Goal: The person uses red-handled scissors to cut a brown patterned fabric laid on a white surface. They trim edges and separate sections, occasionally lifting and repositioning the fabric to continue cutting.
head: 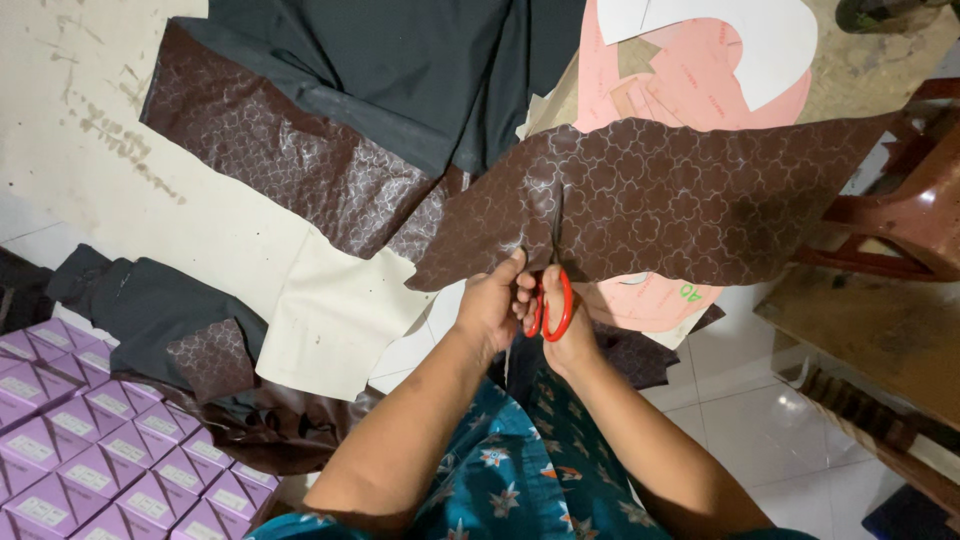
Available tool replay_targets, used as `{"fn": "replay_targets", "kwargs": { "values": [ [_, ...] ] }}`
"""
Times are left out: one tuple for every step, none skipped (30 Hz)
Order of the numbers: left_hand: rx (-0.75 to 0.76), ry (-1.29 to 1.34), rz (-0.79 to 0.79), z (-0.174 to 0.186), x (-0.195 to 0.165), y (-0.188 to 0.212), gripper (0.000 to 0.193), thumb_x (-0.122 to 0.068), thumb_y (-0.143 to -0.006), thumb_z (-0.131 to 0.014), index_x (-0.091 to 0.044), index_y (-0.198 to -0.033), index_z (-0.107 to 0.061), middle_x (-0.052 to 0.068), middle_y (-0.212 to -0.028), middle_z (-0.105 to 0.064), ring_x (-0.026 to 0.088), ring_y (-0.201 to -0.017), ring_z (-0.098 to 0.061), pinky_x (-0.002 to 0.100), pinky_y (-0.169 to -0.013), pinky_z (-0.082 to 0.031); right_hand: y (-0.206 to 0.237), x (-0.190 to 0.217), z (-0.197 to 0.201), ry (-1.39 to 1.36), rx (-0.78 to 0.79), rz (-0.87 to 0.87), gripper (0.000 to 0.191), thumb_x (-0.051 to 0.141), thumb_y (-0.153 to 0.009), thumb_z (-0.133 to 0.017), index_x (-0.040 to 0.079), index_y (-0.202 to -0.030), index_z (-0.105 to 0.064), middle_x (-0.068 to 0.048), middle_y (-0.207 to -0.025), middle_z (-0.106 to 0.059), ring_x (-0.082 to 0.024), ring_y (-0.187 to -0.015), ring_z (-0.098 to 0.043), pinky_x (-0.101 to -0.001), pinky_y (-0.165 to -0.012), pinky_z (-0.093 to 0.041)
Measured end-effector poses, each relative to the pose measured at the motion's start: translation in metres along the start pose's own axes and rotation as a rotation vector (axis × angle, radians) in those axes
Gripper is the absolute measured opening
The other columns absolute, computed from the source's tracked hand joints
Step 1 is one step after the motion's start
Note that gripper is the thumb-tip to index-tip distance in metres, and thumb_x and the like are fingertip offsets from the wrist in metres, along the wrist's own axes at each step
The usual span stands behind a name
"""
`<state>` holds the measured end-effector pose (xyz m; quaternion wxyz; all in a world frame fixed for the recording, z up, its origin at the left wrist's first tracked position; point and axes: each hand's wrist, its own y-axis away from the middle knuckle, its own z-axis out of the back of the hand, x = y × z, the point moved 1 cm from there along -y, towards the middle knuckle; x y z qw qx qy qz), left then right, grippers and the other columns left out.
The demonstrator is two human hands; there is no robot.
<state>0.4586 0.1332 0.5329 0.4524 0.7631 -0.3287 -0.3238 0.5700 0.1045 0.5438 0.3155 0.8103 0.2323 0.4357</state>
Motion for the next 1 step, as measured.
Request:
{"fn": "replay_targets", "kwargs": {
  "values": [
    [-0.006,-0.015,-0.006,-0.0012,-0.0007,0.002,0.043,-0.038,-0.093,-0.07,-0.006,-0.067,-0.057,0.007,-0.053,-0.048,0.022,-0.041,-0.045,0.037,-0.039,-0.037,0.0004,-0.0017,0.0006,0.001,-0.011,0.024,0.045,0.054,-0.107,-0.048,0.011,-0.101,-0.058,-0.002,-0.085,-0.061,-0.015,-0.071,-0.057,-0.028,-0.064,-0.046]
  ]
}}
